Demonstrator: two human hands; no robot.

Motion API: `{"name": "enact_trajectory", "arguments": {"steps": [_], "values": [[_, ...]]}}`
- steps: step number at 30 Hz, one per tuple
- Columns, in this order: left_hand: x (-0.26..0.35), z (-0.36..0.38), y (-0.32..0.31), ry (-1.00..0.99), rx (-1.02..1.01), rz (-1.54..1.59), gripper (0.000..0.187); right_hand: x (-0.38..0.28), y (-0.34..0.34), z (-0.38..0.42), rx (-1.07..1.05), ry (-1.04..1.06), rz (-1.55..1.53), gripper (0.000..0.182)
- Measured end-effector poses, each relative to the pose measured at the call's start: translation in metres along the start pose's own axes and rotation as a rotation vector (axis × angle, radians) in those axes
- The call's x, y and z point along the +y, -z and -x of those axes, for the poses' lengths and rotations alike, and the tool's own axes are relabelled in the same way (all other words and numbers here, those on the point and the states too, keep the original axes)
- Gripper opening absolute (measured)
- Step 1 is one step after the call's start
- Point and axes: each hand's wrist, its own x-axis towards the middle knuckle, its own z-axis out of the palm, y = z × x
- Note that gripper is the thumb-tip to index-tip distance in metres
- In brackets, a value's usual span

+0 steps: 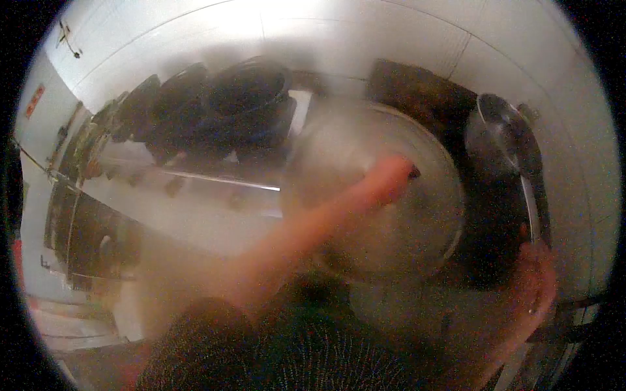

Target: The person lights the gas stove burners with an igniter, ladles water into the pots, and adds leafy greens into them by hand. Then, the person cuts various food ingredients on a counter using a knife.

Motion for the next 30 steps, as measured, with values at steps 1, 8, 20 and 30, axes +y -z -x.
{"name": "enact_trajectory", "arguments": {"steps": [1, 8, 20, 30], "values": [[0.002, 0.008, 0.003, 0.007, 0.003, -0.002, 0.013, 0.006, -0.014, -0.002, 0.079, 0.045, 0.011, 0.042], [0.028, 0.016, -0.002, -0.115, 0.013, 0.030, 0.015, 0.009, -0.046, -0.085, -0.729, -0.581, 0.232, 0.041], [0.007, 0.011, 0.020, -0.032, -0.002, 0.069, 0.015, 0.122, -0.158, -0.074, -0.639, -0.763, 0.320, 0.037], [-0.007, 0.006, 0.011, -0.009, 0.079, 0.099, 0.012, 0.155, -0.194, -0.079, -0.782, -0.614, 0.712, 0.020]]}}
